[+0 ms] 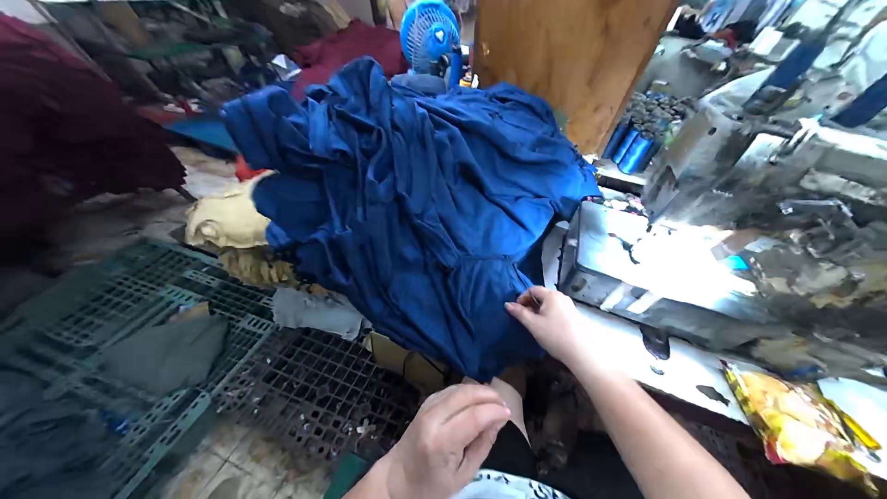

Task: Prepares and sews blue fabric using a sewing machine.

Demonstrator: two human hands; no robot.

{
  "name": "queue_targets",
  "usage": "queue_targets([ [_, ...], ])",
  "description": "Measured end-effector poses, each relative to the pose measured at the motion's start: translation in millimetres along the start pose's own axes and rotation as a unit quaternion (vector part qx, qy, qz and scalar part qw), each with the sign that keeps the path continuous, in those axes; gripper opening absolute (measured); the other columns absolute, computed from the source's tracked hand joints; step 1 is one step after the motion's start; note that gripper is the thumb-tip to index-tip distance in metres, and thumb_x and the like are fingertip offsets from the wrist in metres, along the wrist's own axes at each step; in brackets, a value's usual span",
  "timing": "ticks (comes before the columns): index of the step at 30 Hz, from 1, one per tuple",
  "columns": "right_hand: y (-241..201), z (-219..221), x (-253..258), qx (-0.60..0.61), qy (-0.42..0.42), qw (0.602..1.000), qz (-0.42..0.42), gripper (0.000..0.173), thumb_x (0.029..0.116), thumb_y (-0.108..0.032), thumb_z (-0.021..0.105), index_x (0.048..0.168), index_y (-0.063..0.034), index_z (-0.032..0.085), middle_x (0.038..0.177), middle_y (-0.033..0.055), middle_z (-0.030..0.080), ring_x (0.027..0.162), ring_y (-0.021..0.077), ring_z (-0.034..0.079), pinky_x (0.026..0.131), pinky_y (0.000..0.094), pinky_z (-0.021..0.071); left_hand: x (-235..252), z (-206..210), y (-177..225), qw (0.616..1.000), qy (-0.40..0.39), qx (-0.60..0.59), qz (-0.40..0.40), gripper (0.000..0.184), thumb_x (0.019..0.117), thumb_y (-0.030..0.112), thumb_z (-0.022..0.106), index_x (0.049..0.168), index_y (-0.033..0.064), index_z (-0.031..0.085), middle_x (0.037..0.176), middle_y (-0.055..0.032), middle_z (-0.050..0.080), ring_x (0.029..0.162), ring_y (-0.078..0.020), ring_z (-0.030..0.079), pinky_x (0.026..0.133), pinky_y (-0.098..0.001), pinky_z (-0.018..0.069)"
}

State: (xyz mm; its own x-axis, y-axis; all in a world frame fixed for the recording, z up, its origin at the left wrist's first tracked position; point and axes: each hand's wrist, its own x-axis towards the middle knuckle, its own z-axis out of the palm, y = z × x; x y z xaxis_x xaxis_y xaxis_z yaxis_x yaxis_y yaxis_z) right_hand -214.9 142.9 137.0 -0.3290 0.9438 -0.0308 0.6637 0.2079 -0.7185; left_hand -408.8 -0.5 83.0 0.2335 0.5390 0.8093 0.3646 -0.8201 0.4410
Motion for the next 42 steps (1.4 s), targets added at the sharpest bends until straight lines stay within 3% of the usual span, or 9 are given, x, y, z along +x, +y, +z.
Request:
queue_targets([
  [8, -15.3, 9.0, -15.9, 0.180, 0.029, 0.973, -0.140, 0.020, 0.0965, -0.028, 0.062, 0.082, -0.0138, 0.065, 0.064, -0.0101, 0.056, 0.055, -0.0019, 0.051, 0.053, 0.0180, 0.0438, 76.0, -4.5, -23.6, 0.981, -0.009, 0.178, -0.080, 0.037, 0.0854, 0.038, 0.080, 0.096, 0.0048, 0.070, 0.104, -0.0118, 0.071, 0.101, -0.0196, 0.070, 0.087, -0.0322, 0.0596],
  [15, -0.6, -76.5, -71.2, 0.262, 0.201, 0.914, -0.236, 0.015, 0.0916, -0.015, 0.061, 0.084, -0.0246, 0.069, 0.082, -0.0146, 0.067, 0.060, -0.0058, 0.055, 0.051, 0.0121, 0.0452, 149.0, 37.6, 19.0, 0.990, -0.130, 0.047, -0.009, 0.011, 0.0914, 0.004, 0.065, 0.096, 0.0027, 0.074, 0.093, -0.0096, 0.074, 0.085, -0.0197, 0.074, 0.073, -0.0367, 0.0611],
  [18, 29.9, -86.5, -111.5, 0.268, 0.200, 0.919, -0.209, 0.017, 0.0914, -0.016, 0.062, 0.079, -0.0265, 0.069, 0.085, -0.0153, 0.069, 0.065, -0.0063, 0.058, 0.055, 0.0115, 0.0474, 147.7, 66.2, 35.3, 0.953, -0.220, -0.193, -0.075, 0.017, 0.0983, 0.003, 0.061, 0.102, -0.0070, 0.074, 0.094, -0.0168, 0.074, 0.089, -0.0209, 0.072, 0.085, -0.0351, 0.0579],
  [23, 82.7, -55.8, -164.1, 0.344, 0.229, 0.907, -0.078, 0.009, 0.0980, -0.026, 0.064, 0.091, -0.0266, 0.069, 0.074, -0.0163, 0.064, 0.054, -0.0061, 0.051, 0.048, 0.0136, 0.0446, 118.7, 124.0, 39.2, 0.819, -0.272, -0.374, -0.340, 0.015, 0.0962, 0.009, 0.069, 0.102, -0.0048, 0.072, 0.085, -0.0063, 0.071, 0.068, -0.0066, 0.065, 0.064, -0.0245, 0.0566],
  [31, 106.2, -9.2, -186.2, 0.193, 0.253, 0.948, 0.002, 0.032, 0.0813, -0.041, 0.080, 0.088, -0.0126, 0.067, 0.072, -0.0090, 0.063, 0.061, -0.0030, 0.058, 0.056, 0.0166, 0.0510, 54.4, 154.7, 28.7, 0.856, -0.209, -0.307, -0.359, 0.009, 0.0904, 0.008, 0.071, 0.091, -0.0010, 0.073, 0.082, -0.0011, 0.070, 0.072, -0.0031, 0.065, 0.068, -0.0226, 0.0564],
  [34, 118.3, -11.6, -185.6, 0.040, 0.316, 0.943, -0.096, 0.017, 0.0910, -0.027, 0.067, 0.083, -0.0113, 0.069, 0.077, -0.0047, 0.066, 0.068, -0.0024, 0.061, 0.061, 0.0138, 0.0527, 54.9, 133.1, 43.2, 0.763, -0.129, -0.425, -0.469, 0.011, 0.0974, 0.001, 0.062, 0.101, -0.0001, 0.072, 0.095, -0.0047, 0.075, 0.083, -0.0140, 0.075, 0.076, -0.0347, 0.0649],
  [37, 133.2, -7.2, -180.2, -0.081, 0.327, 0.940, -0.065, 0.017, 0.0716, -0.011, 0.067, 0.087, -0.0054, 0.071, 0.081, 0.0053, 0.069, 0.068, 0.0133, 0.066, 0.061, 0.0311, 0.0569, 54.9, 111.4, 48.5, 0.651, 0.024, -0.585, -0.484, 0.012, 0.0988, 0.005, 0.062, 0.103, 0.0070, 0.073, 0.098, -0.0107, 0.077, 0.090, -0.0213, 0.076, 0.086, -0.0409, 0.0627],
  [40, 131.1, -9.1, -168.8, 0.182, 0.293, 0.939, 0.014, 0.017, 0.0772, -0.002, 0.066, 0.093, -0.0048, 0.071, 0.077, -0.0019, 0.067, 0.058, 0.0028, 0.057, 0.052, 0.0207, 0.0495, 44.1, 110.8, 25.9, 0.837, -0.050, -0.466, -0.284, 0.015, 0.1026, 0.014, 0.061, 0.107, 0.0069, 0.074, 0.100, -0.0005, 0.073, 0.091, -0.0039, 0.069, 0.083, -0.0225, 0.0586],
  [42, 113.6, -22.0, -165.8, 0.494, 0.228, 0.837, 0.065, 0.013, 0.0898, 0.000, 0.062, 0.095, -0.0081, 0.070, 0.060, -0.0043, 0.059, 0.043, 0.0003, 0.047, 0.039, 0.0168, 0.0409, 45.4, 105.7, 16.7, 0.932, -0.059, -0.291, -0.206, 0.015, 0.1012, 0.012, 0.062, 0.106, 0.0046, 0.075, 0.096, 0.0036, 0.072, 0.089, 0.0000, 0.066, 0.080, -0.0186, 0.0570],
])
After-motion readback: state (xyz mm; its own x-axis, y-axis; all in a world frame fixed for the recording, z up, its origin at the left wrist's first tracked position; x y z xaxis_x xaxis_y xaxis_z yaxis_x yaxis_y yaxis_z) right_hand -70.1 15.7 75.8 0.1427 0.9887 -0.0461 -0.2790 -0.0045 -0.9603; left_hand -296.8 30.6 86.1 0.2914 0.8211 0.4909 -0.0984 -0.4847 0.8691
